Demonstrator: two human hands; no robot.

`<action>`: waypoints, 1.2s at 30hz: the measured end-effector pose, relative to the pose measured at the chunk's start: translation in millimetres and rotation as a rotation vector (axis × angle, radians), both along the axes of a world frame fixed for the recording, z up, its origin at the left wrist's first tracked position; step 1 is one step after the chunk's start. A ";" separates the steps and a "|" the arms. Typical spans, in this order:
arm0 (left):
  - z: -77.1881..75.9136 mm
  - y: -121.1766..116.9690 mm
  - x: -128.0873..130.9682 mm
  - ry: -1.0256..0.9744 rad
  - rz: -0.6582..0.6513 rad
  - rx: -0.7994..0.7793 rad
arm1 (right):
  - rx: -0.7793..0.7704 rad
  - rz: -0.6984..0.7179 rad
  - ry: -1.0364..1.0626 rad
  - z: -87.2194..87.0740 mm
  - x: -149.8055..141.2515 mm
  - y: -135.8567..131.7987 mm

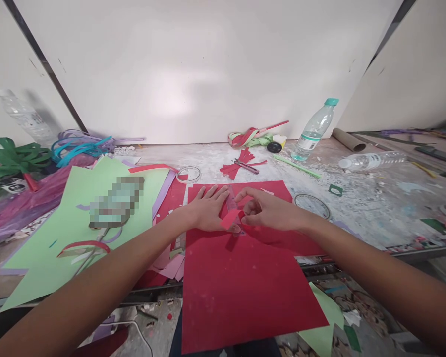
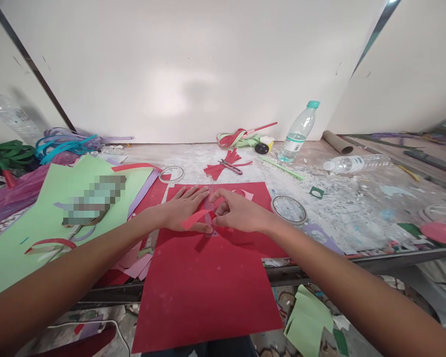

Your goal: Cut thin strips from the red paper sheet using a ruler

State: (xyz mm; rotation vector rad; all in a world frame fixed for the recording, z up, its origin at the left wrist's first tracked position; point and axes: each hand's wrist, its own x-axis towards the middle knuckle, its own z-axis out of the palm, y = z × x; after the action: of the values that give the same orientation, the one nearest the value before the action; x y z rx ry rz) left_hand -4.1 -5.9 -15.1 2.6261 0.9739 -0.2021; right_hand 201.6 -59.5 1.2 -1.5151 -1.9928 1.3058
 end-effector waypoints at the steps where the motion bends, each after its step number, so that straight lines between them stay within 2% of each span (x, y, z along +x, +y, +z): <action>1: 1.2 -0.5 0.0 -0.003 0.007 -0.010 | 0.000 -0.014 -0.006 1.8 0.4 -2.0; 7: -5.7 5.1 -2.0 0.002 -0.025 0.016 | 0.103 -0.044 -0.179 -1.4 1.6 -8.5; 10: -12.4 8.4 -2.1 -0.002 -0.022 0.030 | 0.107 -0.007 -0.149 -5.0 -0.1 -11.1; 15: -14.8 8.9 -1.4 -0.015 0.001 0.050 | 0.001 0.031 -0.038 -4.5 -1.3 -14.9; 21: -7.8 9.4 -5.6 0.016 -0.053 0.047 | 0.122 -0.045 -0.070 -10.4 2.5 -14.5; 27: -0.6 20.3 -3.5 -0.029 0.005 0.206 | 0.258 -0.115 -0.094 -20.4 3.7 10.0; 30: 0.5 25.9 -4.5 -0.073 0.057 0.261 | 0.232 -0.146 -0.072 -20.0 4.4 27.3; 33: 0.6 23.2 -7.5 -0.113 0.048 0.215 | 0.175 -0.160 -0.071 -18.5 5.0 36.3; 36: 2.2 12.7 -9.3 -0.102 0.022 0.098 | 0.196 -0.161 -0.065 -20.1 5.8 37.3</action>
State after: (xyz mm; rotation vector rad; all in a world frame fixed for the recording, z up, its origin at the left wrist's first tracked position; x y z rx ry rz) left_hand -13.4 6.8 -12.9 2.6825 1.0010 -0.0153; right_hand 207.4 -22.2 -18.9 -1.6034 -1.9274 0.9802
